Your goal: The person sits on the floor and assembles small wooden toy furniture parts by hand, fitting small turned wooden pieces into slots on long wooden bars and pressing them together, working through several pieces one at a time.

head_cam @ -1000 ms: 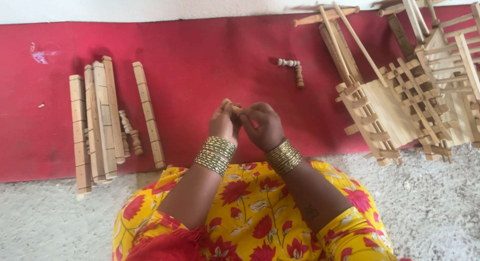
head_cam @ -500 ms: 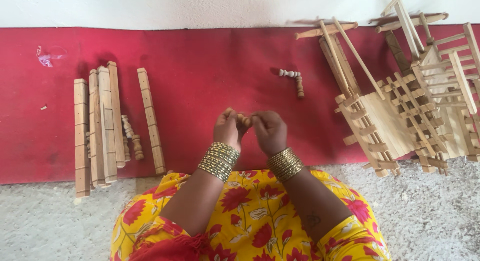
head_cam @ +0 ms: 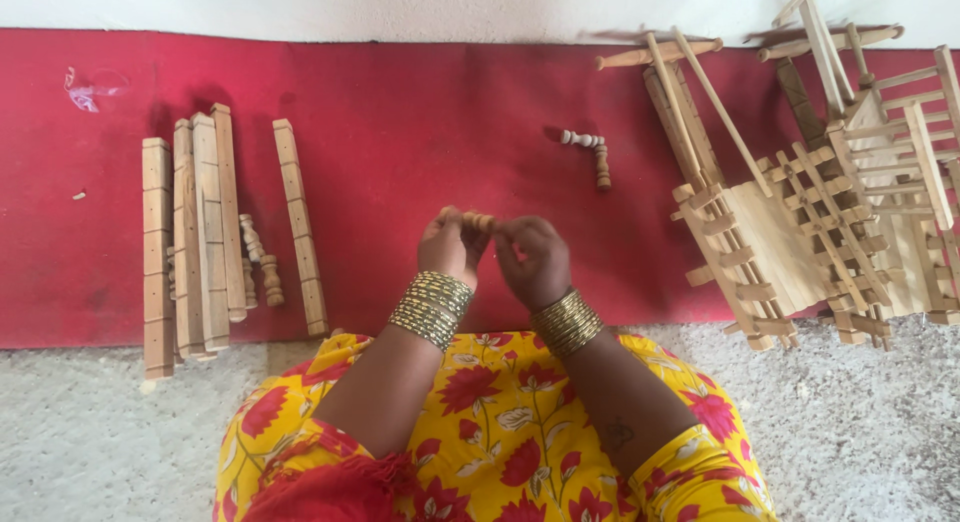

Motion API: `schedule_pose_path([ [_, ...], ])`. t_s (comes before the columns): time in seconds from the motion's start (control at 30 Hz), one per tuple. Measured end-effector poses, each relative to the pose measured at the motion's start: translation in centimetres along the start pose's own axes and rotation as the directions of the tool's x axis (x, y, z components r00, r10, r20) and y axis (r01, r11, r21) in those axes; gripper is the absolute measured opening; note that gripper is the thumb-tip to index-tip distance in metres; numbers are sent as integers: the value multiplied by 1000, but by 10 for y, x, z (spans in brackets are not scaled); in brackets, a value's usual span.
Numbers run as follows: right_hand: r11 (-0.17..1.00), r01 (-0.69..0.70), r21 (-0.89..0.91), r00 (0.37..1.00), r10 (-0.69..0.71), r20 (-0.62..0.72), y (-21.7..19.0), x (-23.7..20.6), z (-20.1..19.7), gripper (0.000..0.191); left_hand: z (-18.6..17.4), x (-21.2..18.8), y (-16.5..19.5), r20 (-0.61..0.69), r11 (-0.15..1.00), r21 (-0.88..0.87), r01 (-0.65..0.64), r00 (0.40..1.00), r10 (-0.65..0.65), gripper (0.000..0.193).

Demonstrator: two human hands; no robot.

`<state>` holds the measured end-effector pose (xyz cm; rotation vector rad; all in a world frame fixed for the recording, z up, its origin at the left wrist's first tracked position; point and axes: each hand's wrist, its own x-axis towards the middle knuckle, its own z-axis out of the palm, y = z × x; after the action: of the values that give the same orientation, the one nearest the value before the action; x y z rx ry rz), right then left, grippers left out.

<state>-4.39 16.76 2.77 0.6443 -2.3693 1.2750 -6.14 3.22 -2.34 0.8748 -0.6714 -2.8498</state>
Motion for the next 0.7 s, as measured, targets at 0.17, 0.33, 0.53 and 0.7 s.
schedule_pose_path([
  [0.17,997,-48,59,999,49,-8,4,2,0,12,2,-3,-3,-14,996,81,35,999,-34,14],
  [0.33,994,-101,47,994,103,-47,2,0,3,5,-10,10,-14,-19,995,91,41,999,-39,15],
  [0.53,994,99,34,995,-98,-30,1,0,3,5,-7,12,-19,31,999,-23,-40,999,41,15],
  [0.7,968,-218,122,966,232,-111,6,2,3,5,5,-5,-11,-78,996,54,-65,995,69,31],
])
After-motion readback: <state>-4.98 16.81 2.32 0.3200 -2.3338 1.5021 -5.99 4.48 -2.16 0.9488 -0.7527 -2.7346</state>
